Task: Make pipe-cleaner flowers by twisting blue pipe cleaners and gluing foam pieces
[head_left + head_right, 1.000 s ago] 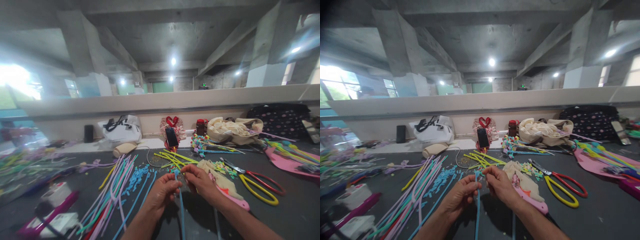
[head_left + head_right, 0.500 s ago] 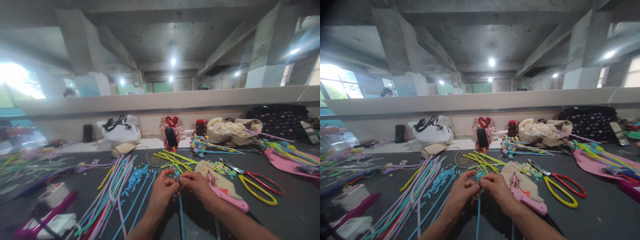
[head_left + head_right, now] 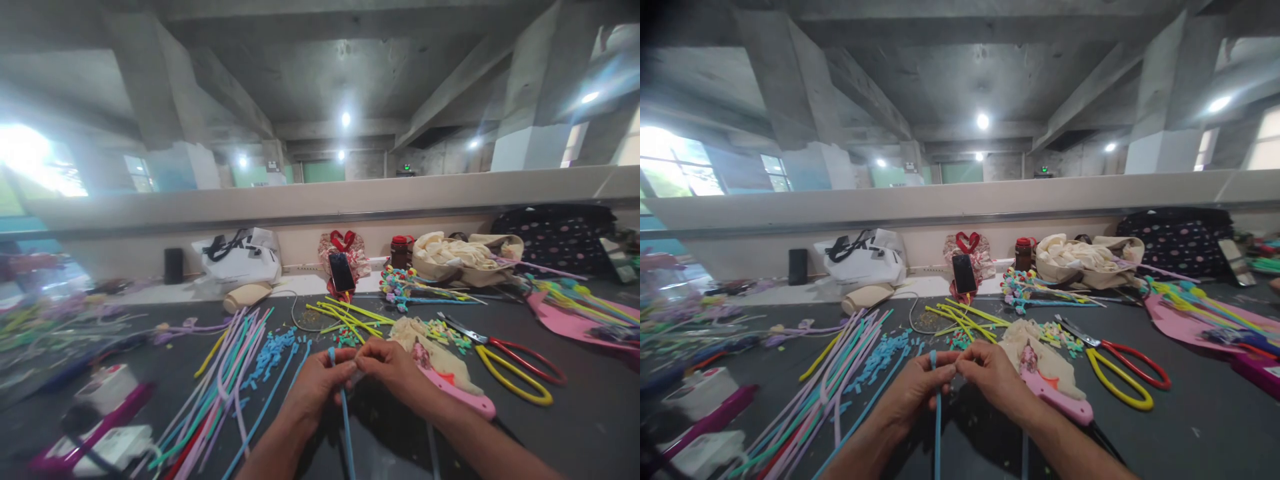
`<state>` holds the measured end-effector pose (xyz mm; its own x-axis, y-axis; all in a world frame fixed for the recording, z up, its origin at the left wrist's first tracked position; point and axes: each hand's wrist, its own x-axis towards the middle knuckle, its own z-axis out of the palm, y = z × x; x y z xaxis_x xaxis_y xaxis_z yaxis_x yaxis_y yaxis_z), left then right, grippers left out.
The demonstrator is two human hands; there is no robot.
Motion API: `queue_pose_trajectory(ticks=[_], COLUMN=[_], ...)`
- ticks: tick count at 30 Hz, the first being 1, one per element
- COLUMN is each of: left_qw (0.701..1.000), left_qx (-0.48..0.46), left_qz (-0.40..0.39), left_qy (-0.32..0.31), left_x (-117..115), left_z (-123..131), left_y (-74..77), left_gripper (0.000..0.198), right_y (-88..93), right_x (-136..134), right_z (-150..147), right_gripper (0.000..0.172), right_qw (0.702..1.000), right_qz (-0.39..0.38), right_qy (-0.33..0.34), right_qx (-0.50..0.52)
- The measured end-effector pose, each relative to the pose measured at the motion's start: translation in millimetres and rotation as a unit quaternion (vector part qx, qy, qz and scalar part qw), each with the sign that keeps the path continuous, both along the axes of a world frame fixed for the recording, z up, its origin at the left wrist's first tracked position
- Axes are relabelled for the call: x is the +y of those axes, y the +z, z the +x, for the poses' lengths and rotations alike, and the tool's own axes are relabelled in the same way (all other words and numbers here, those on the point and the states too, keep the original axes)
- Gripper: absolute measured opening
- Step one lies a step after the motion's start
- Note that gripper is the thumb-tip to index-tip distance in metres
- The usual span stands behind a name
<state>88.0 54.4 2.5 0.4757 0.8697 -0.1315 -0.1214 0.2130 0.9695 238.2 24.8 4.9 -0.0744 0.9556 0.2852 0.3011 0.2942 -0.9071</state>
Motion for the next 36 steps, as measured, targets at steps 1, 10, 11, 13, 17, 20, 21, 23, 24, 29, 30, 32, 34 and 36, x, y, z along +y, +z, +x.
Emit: queue_pose_trajectory(ticks=[1,10,11,13,17,20,21,23,24,29,30,32,34,36], left_qw=[1.000,0.997,0.996,0.993,0.984,0.981,0.979,0.978,0.979,0.983,0.984,0.988,0.991,0.992], left_qx=[0.015,0.024,0.019,0.013,0.030,0.043,0.046,0.049,0.050,0.042,0.044,0.049,0.050,0.056], left_qz=[0.007,0.048,0.039,0.018,-0.004,-0.010,-0.012,-0.011,-0.010,-0.007,-0.007,-0.003,0.001,-0.002], left_qy=[0.007,-0.057,-0.075,-0.114,-0.174,-0.191,-0.196,-0.200,-0.199,-0.179,-0.171,-0.147,-0.123,-0.111], left_x=[0.3,-8.0,-7.9,-7.5,-8.5,-10.2,-10.6,-10.8,-10.6,-7.9,-7.6,-7.8,-8.3,-8.4], left_z=[0.5,3.2,3.0,2.8,3.4,4.0,4.1,4.1,3.9,2.7,2.6,2.7,3.0,3.1], left_y=[0.0,5.3,4.7,3.0,0.4,0.2,0.1,-0.6,-1.1,-2.3,-1.7,0.0,1.5,2.1], left_gripper=[0.040,0.021,0.018,0.012,0.013,0.016,0.016,0.016,0.016,0.014,0.014,0.017,0.028,0.046], right_y=[-1.0,-3.9,-2.8,-0.3,2.8,2.1,1.6,0.6,0.2,-0.7,-1.0,-1.3,-1.2,-0.3], right_x=[0.8,2.3,1.4,-0.4,-1.8,-1.1,-0.7,0.0,0.3,1.8,2.0,2.1,1.5,0.7], right_z=[0.6,2.8,3.3,4.8,7.2,8.0,8.3,8.8,9.1,10.2,10.3,10.5,10.5,10.3], right_gripper=[0.016,0.017,0.013,0.013,0.023,0.020,0.018,0.015,0.013,0.009,0.008,0.007,0.007,0.008], right_qw=[1.000,1.000,0.998,0.994,0.984,0.980,0.979,0.979,0.979,0.983,0.984,0.986,0.987,0.989], right_qz=[-0.010,0.014,0.042,0.094,0.140,0.139,0.140,0.145,0.148,0.133,0.126,0.113,0.100,0.086], right_qy=[-0.001,-0.026,-0.030,-0.021,0.057,0.089,0.090,0.088,0.087,0.066,0.064,0.060,0.055,0.048], right_qx=[0.003,0.002,-0.020,-0.060,-0.096,-0.114,-0.116,-0.114,-0.111,-0.106,-0.107,-0.107,-0.109,-0.111])
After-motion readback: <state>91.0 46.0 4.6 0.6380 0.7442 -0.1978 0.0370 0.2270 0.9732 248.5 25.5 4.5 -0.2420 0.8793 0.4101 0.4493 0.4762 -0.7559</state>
